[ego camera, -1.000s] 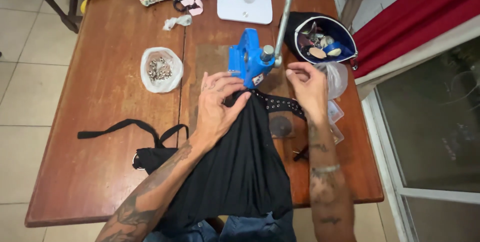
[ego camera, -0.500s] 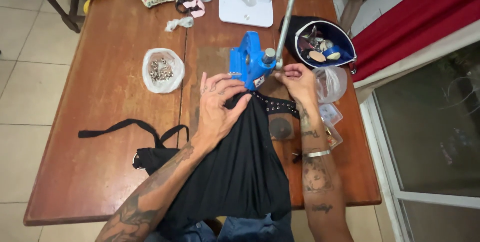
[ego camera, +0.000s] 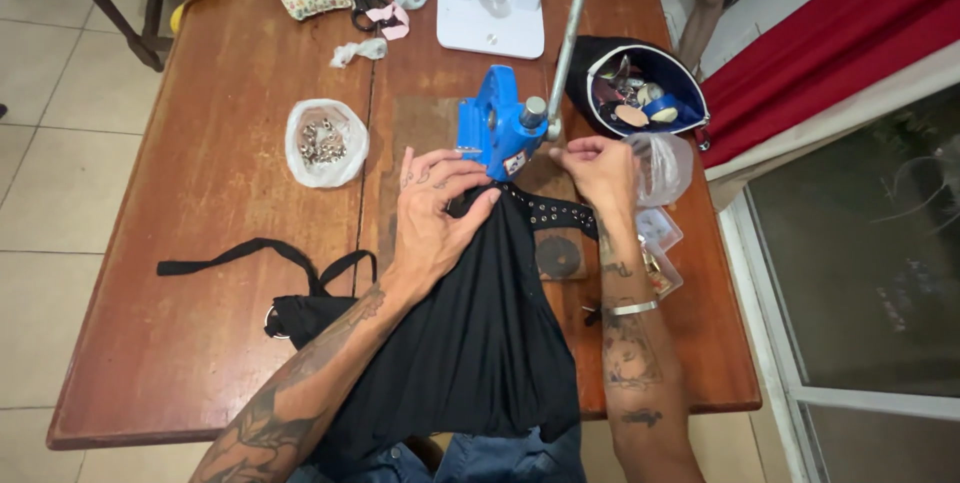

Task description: Attaching metal eyelets to a black garment using a manual hand press and a screwdriver for positioning.

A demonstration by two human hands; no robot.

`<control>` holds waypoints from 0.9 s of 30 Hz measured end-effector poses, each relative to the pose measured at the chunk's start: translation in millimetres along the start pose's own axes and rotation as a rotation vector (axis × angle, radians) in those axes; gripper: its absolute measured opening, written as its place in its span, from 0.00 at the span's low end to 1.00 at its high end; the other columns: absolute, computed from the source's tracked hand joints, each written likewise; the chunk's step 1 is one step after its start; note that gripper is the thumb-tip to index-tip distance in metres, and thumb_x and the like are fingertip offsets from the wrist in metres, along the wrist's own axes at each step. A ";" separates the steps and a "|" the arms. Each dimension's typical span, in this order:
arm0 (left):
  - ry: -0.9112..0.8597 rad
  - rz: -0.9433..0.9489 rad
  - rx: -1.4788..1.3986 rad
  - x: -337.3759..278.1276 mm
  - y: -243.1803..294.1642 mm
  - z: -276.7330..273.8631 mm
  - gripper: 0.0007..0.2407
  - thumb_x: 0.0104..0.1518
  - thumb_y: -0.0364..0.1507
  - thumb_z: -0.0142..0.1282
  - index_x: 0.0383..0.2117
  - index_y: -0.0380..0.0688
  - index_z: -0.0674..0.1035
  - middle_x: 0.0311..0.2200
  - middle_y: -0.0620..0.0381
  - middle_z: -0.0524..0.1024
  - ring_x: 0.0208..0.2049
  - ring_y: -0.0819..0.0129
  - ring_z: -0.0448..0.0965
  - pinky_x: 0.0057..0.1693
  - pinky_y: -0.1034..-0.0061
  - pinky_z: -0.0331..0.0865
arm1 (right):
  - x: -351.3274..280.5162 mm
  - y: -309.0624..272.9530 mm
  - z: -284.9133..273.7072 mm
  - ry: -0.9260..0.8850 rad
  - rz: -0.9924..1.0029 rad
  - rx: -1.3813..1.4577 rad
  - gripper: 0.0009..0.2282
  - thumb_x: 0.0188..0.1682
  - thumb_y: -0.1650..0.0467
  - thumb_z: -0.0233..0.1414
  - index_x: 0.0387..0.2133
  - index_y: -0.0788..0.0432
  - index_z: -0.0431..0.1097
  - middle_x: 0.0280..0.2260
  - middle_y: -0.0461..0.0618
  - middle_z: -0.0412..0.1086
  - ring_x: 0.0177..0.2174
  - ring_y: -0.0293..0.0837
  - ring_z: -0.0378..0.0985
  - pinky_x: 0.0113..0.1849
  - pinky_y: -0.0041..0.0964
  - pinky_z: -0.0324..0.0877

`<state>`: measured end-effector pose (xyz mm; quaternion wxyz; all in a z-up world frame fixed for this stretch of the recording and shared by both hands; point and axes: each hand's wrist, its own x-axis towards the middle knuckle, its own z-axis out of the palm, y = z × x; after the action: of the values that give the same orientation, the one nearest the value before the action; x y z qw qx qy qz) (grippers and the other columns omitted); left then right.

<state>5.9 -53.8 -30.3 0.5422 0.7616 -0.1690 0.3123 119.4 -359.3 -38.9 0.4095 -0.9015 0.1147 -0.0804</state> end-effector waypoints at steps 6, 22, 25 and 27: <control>0.001 -0.014 -0.008 -0.6 2.8 1.2 0.06 0.69 0.38 0.79 0.45 0.55 0.95 0.49 0.63 0.93 0.63 0.51 0.85 0.86 0.30 0.45 | 7.1 13.6 2.7 0.046 -0.032 -0.181 0.06 0.51 0.57 0.72 0.37 0.37 0.93 0.27 0.40 0.87 0.36 0.49 0.94 0.42 0.45 0.85; -0.013 -0.021 -0.023 3.2 6.4 -4.0 0.06 0.71 0.38 0.77 0.45 0.55 0.95 0.49 0.62 0.93 0.64 0.50 0.84 0.85 0.28 0.45 | -76.5 -68.0 -20.2 0.182 -1.217 -0.065 0.02 0.62 0.75 0.71 0.43 0.60 0.86 0.38 0.54 0.83 0.39 0.60 0.85 0.47 0.56 0.80; -0.014 0.004 0.001 3.5 5.0 -4.5 0.06 0.71 0.36 0.77 0.46 0.52 0.95 0.50 0.60 0.93 0.63 0.50 0.85 0.85 0.28 0.46 | -93.8 -75.8 -5.2 0.199 -1.269 -0.038 0.02 0.61 0.73 0.73 0.43 0.56 0.89 0.38 0.49 0.85 0.37 0.56 0.86 0.47 0.52 0.79; 0.001 0.000 0.002 1.6 4.6 -2.1 0.06 0.71 0.37 0.77 0.45 0.53 0.95 0.50 0.61 0.93 0.63 0.51 0.84 0.85 0.28 0.46 | -94.6 -72.6 4.2 0.198 -1.259 -0.011 0.02 0.62 0.72 0.73 0.42 0.56 0.88 0.37 0.50 0.84 0.37 0.55 0.85 0.46 0.52 0.78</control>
<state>3.7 -53.3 -25.5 0.5416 0.7618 -0.1685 0.3129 39.8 -284.2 8.5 0.2666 -0.7865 -0.3996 -0.3882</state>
